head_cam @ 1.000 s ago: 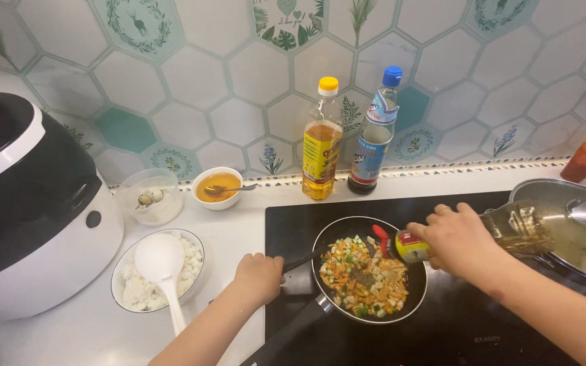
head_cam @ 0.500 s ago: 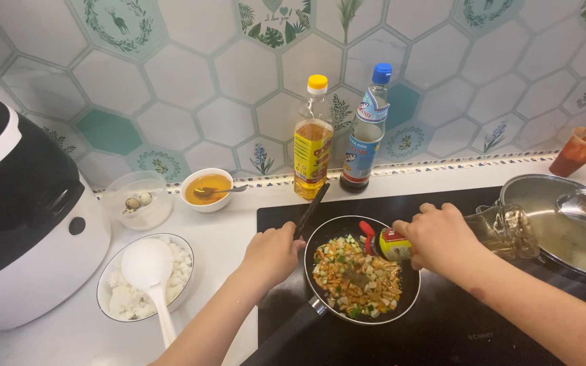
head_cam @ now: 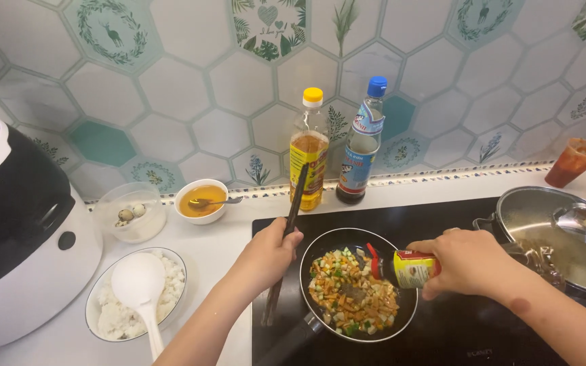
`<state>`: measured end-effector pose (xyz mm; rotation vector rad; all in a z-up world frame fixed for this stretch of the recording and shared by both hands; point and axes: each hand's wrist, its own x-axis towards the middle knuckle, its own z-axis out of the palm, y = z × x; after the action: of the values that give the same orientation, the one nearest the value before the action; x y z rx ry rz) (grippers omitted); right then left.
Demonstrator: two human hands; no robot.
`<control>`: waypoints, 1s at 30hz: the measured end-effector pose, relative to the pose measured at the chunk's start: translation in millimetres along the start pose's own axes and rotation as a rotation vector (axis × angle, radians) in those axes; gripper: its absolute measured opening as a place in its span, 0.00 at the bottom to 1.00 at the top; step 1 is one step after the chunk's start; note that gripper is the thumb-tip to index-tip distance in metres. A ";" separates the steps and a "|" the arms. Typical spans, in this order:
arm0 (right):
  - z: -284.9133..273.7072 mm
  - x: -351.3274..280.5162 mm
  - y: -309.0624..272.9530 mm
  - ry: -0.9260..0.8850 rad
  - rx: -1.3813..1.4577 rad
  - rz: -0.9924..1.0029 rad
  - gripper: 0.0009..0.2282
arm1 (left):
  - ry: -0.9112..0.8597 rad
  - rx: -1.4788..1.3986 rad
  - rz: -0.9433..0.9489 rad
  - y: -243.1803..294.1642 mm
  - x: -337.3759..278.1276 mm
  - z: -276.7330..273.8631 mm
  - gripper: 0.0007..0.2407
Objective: Sautéing a mixture of vegetables and meat in a pan on an induction cooktop while adding oil and liquid seasonings.
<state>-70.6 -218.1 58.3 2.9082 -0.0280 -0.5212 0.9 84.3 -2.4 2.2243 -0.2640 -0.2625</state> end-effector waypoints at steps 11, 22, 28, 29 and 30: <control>32.8 113.9 58.6 0.378 1.278 -0.101 0.38 | -0.030 -0.532 0.018 -33.8 30.0 37.3 0.08; 59.3 298.6 82.6 0.874 1.207 0.037 0.42 | -0.178 -0.881 -0.152 -54.2 41.7 73.9 0.08; 83.1 281.1 100.0 0.785 1.114 0.082 0.49 | -0.146 -0.930 -0.233 -30.5 33.7 72.4 0.10; 73.7 246.2 89.1 0.759 0.974 0.055 0.47 | -0.138 -1.024 -0.271 -27.1 33.7 72.2 0.11; 64.1 210.7 78.1 0.731 0.834 0.027 0.46 | -0.130 -1.118 -0.310 -23.5 33.3 71.9 0.11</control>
<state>106.0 -317.2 -58.4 3.6704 -0.2282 0.7718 15.0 36.1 -68.0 1.1261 0.1528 -0.5584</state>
